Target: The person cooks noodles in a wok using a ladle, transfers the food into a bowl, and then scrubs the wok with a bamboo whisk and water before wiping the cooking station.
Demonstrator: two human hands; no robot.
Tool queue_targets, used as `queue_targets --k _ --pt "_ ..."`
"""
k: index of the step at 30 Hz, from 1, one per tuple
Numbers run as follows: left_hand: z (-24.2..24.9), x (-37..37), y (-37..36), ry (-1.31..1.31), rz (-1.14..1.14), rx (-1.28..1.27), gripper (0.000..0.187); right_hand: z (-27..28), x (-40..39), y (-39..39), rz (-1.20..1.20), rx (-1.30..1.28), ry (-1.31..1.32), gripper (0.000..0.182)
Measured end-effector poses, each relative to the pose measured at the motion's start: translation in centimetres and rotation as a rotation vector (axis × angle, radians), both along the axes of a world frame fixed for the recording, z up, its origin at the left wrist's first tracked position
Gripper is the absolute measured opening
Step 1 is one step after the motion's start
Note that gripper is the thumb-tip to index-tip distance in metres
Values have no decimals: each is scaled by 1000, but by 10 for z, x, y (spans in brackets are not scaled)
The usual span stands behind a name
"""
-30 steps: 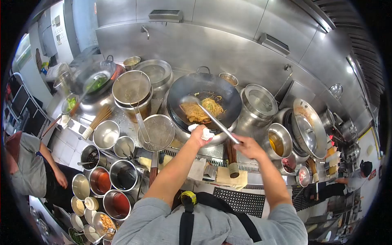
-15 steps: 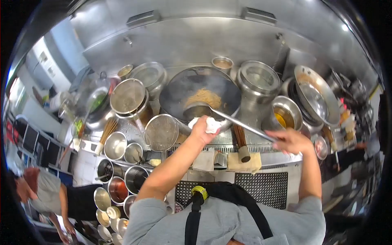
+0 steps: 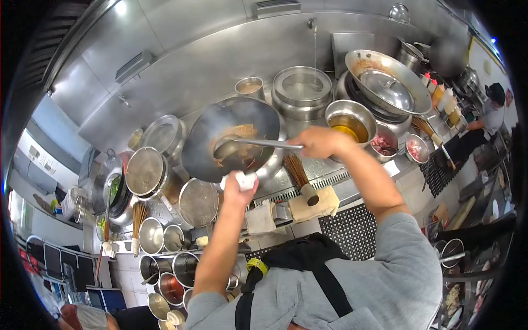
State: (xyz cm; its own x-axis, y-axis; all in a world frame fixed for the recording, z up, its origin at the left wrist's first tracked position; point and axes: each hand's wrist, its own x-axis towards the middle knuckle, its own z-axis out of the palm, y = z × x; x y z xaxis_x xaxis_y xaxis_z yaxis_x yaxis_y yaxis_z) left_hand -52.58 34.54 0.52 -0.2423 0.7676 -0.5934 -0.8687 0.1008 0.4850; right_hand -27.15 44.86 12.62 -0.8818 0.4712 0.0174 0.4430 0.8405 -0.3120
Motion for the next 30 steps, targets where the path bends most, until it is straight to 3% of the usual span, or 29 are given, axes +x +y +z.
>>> queue_targets --k 3,4,7,9,10,11,13,15,16,18,22,23,24,25,27,29,30 --pt "-72 10 -31 -6 -88 50 18 -10 -15 -29 -213 28 -86 43" --pt "-77 13 -41 -52 -120 -71 21 -14 -11 -37 -204 31 -24 44" --pt "-37 24 -49 11 -123 -42 20 0 6 -47 -165 48 46 47" --pt "-73 -20 -14 -124 -144 66 13 11 15 -54 -76 -67 52 46" --pt "-33 -8 -10 4 30 4 13 25 24 -59 -87 -152 7 46" --pt "-18 -8 -11 -3 52 -64 13 37 36 -59 -98 -226 -35 46" --pt "-15 -17 -29 -71 -139 3 12 38 78 -52 55 -261 164 45" --pt "51 7 -50 46 -186 7 15 67 91 -60 -209 -576 -22 46" --pt "37 -5 -37 -22 -172 10 15 58 86 -50 -102 -460 -26 44" --pt "33 -11 -15 -73 -115 -10 13 46 49 -45 -141 -361 -89 43" --pt "-41 10 -30 58 32 -20 12 -33 4 -29 -46 -34 91 44" --pt "-83 2 -36 -110 -75 24 17 -46 3 -30 -42 76 134 44" --pt "-66 17 -56 -107 -66 -71 21 -3 4 -50 -128 -72 -10 43" --pt "-20 32 -77 48 -188 -91 20 13 10 -47 -119 -58 -7 43" --pt "-1 32 -75 -78 -204 -40 18 34 30 -34 75 -164 -15 46" --pt "7 4 -43 -194 -167 -52 15 57 17 -33 -128 -419 -139 48" --pt "27 -1 -26 -131 -102 -10 14 49 7 -26 -33 -255 -92 48"
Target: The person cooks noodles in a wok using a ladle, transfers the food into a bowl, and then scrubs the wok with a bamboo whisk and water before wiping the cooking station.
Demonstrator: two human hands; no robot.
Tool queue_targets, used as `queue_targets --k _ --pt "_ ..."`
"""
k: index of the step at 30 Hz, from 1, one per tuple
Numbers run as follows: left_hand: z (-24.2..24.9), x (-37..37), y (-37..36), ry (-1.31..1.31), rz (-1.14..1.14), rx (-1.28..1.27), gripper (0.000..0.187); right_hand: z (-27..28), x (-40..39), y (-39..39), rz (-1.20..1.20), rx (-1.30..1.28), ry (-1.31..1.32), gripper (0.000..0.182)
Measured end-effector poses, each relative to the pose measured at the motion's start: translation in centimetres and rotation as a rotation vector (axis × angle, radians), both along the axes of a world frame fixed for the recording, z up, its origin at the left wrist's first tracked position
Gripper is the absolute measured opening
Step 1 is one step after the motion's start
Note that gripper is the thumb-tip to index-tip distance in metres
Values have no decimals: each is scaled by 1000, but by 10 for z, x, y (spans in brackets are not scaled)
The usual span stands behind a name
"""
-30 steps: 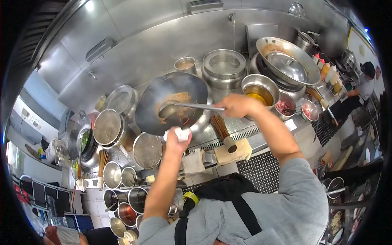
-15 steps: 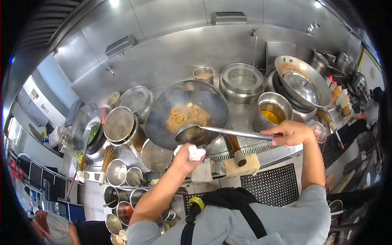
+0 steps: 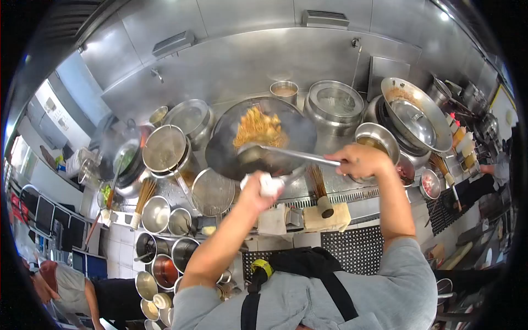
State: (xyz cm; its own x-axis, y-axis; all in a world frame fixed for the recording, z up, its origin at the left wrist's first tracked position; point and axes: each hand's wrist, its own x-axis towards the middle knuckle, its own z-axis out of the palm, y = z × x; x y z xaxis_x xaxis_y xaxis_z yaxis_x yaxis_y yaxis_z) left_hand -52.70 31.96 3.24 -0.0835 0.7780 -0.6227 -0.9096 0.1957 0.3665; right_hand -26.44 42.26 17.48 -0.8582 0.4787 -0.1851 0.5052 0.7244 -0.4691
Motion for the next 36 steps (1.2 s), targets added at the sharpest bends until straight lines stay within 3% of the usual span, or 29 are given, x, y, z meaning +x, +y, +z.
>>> queue_targets --k 1,2,3,5,7,9,10,12,13,14,16,17,20,22,36 --pt "12 -1 5 59 70 36 13 -18 -10 8 98 156 56 48" --pt "-20 -5 10 43 80 43 13 -38 -19 9 109 153 45 48" --pt "-53 -8 15 31 91 60 12 -59 -27 9 20 247 75 46" --pt "-72 12 -8 114 80 -18 13 -74 -28 -2 -64 354 117 45" --pt "-90 16 -24 3 -17 -56 12 -82 -16 -23 -242 101 301 49" --pt "-75 9 -16 14 33 -4 12 -91 -3 -55 -405 -73 356 53" --pt "-66 8 -15 28 70 28 11 -106 -3 -66 -394 -80 335 53" --pt "-50 -11 14 71 96 38 8 -161 -12 -83 -526 -214 533 56" --pt "-34 -17 27 96 66 -63 9 -203 -19 -85 -447 -62 724 54" --pt "-36 -27 38 95 28 -5 11 -246 -26 -77 -327 197 850 56" --pt "-58 -34 50 134 20 28 11 -236 -33 -107 -559 -217 514 54" --pt "-66 -37 54 180 -3 41 11 -249 -40 -110 -474 -6 645 54" --pt "-82 -45 67 212 23 31 12 -258 -39 -118 -496 -181 709 54" --pt "-92 -46 74 176 15 30 14 -261 -30 -111 -521 -247 572 54" --pt "-94 -51 69 190 -44 7 16 -248 -18 -101 -464 -367 554 56"
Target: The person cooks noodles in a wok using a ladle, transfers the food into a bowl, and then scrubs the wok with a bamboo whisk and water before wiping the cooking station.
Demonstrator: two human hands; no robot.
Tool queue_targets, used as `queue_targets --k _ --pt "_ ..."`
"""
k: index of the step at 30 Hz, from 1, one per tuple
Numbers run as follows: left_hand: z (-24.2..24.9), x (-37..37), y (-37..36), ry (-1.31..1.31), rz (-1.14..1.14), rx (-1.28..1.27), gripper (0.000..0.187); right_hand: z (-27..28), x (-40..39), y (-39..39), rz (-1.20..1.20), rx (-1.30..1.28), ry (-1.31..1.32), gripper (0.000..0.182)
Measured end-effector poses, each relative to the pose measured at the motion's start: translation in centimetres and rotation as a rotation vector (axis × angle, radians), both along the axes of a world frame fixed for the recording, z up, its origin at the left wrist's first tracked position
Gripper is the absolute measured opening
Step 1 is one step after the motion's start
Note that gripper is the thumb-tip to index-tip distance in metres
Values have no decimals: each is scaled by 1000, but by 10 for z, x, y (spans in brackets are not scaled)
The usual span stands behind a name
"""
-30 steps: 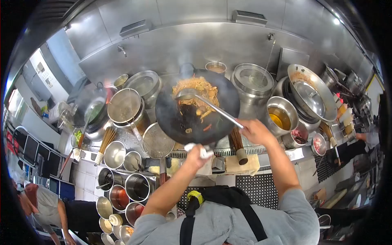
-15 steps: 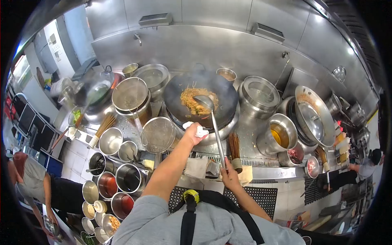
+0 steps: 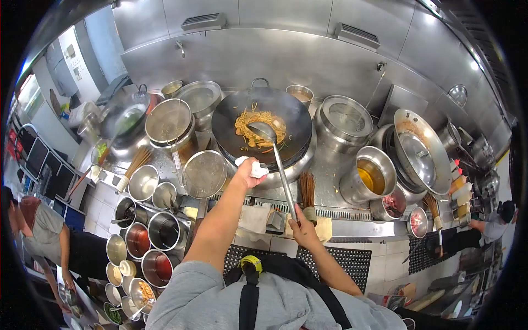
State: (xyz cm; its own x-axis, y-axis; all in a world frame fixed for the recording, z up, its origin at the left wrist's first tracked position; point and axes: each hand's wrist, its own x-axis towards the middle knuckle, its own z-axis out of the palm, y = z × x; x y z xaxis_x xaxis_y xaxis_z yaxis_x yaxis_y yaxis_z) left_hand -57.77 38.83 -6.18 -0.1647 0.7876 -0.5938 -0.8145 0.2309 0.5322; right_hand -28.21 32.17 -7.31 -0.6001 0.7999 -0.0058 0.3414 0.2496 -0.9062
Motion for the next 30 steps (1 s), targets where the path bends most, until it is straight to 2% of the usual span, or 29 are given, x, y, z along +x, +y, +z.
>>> queue_targets --k 3,5,6,8,9,11,15,19,23,26,30 --pt "10 0 0 -5 -16 -17 16 2 -2 2 21 -52 -21 56" --pt "6 2 -2 -6 -26 -22 17 5 -4 2 32 181 30 56" --pt "6 2 -1 -10 -23 -6 16 5 -4 4 33 187 24 56" --pt "6 1 0 -17 -8 25 15 10 -9 7 -22 -135 155 58" --pt "6 1 1 -24 -10 36 15 14 -12 12 -24 -123 148 58" --pt "2 2 2 -50 3 13 15 44 -27 28 -148 -278 147 58" --pt "7 8 -1 -24 15 43 16 76 -61 78 -228 -205 105 63" --pt "7 11 -1 -28 25 60 17 72 -103 90 -255 -182 105 66" --pt "-1 14 5 -46 60 99 23 87 -118 90 -173 -369 162 67" --pt "-2 13 5 -61 49 109 24 90 -127 105 -217 -341 261 69" --pt "4 15 3 -46 57 82 24 92 -154 140 -240 -340 176 70"
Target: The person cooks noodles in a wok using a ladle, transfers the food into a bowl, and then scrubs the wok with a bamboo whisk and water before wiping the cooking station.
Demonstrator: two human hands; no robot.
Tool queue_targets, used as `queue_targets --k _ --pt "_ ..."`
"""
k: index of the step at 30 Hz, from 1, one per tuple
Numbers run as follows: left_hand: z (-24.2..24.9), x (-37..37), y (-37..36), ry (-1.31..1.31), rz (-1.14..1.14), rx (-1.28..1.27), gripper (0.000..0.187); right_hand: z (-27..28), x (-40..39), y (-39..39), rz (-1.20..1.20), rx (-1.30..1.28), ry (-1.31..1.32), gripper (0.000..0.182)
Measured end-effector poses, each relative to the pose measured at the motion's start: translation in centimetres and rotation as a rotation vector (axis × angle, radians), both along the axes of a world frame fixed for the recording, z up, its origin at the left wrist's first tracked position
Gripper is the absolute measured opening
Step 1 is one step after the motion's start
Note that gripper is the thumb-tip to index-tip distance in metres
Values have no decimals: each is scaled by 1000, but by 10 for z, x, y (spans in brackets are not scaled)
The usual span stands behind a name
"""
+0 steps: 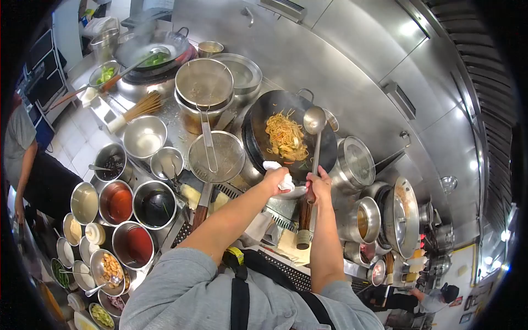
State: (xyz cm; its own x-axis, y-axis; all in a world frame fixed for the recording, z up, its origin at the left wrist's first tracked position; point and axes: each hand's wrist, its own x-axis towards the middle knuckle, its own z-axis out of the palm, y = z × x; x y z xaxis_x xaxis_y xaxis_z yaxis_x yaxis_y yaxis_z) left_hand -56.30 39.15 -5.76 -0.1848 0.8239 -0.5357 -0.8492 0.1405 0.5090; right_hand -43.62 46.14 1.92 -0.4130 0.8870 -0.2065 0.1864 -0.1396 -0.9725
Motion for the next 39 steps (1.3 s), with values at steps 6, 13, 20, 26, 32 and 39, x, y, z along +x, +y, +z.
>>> queue_targets --k 6,13,20,26,32,39 --pt "-1 -2 2 -20 -27 -17 24 33 10 1 226 -61 -25 67" --pt "0 -3 1 -33 14 -27 23 -1 14 10 51 53 -4 68" --pt "6 -1 -6 -11 16 -26 20 15 24 9 97 -147 47 63" --pt "8 0 -7 7 31 -41 18 14 32 -8 335 49 -204 61" --pt "2 -9 7 -18 9 -66 16 53 124 3 522 994 -804 59" --pt "67 27 -57 -93 -8 -28 16 145 216 -98 486 234 -635 57"
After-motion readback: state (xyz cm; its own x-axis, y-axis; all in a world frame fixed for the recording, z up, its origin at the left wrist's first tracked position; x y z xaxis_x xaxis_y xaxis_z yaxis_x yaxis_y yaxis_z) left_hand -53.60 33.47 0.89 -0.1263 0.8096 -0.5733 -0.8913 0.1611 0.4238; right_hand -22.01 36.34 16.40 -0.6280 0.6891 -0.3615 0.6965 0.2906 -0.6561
